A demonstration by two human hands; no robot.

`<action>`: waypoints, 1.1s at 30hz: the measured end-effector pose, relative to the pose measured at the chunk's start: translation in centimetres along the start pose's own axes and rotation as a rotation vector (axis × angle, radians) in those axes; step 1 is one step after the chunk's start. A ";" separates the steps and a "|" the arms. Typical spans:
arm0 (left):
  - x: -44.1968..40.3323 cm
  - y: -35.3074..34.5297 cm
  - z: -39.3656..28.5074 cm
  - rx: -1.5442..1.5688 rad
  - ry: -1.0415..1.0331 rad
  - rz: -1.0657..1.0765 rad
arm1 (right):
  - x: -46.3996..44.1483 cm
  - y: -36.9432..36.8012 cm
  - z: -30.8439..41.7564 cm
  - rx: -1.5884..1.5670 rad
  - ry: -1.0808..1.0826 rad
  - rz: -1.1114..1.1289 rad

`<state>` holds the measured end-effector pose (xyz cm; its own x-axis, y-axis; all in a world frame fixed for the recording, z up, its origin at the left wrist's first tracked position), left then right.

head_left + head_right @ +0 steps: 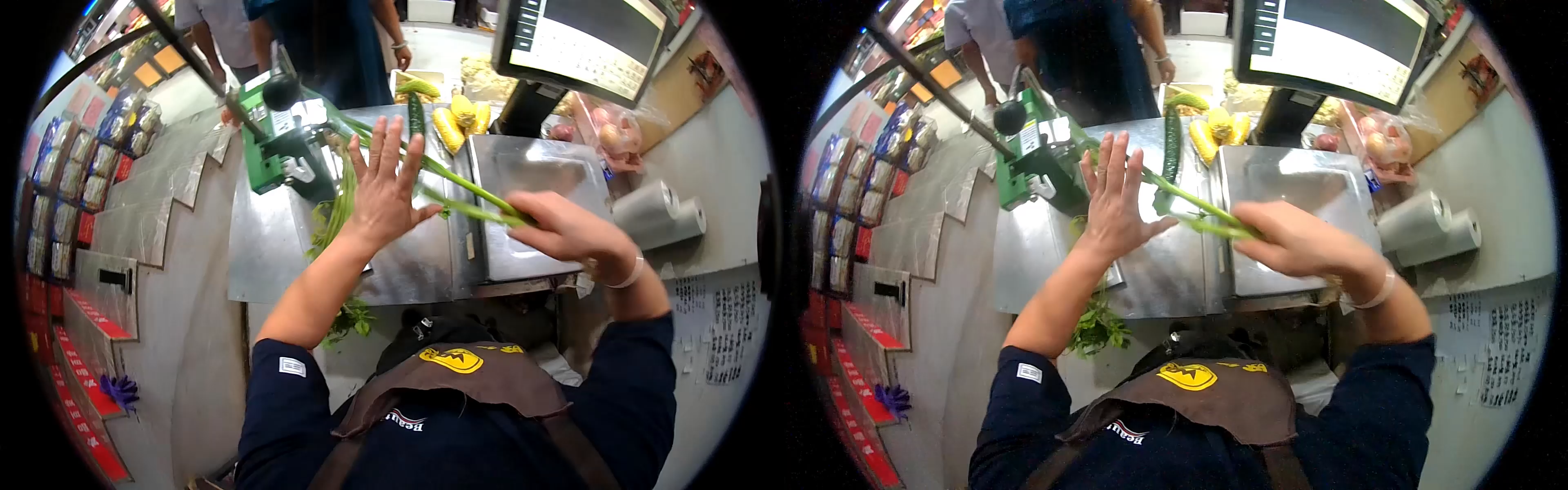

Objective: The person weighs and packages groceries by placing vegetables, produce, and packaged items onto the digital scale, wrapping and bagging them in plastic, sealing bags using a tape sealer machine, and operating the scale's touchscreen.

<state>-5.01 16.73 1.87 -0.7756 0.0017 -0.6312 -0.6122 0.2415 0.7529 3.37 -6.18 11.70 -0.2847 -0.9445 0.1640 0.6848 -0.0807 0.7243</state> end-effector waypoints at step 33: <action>-2.2 -9.7 -19.8 -0.132 0.637 0.333 | 10.1 5.9 -24.5 0.290 0.256 -0.928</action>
<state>-0.38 -4.84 -0.34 -0.8382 -0.5199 -0.1644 -0.3108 0.2079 0.9275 20.95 -24.02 1.25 -0.4465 -0.5902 -0.6725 0.0655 -0.7711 0.6333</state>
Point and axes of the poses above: each hand's wrist, its own x-axis away from the middle knuckle, its own y-axis out of the back of the hand, z = x × y, the point moved 1 cm from there along -x, towards the middle knuckle, and after that the axes turned 2 degrees about -z, right-handed, at the moved point
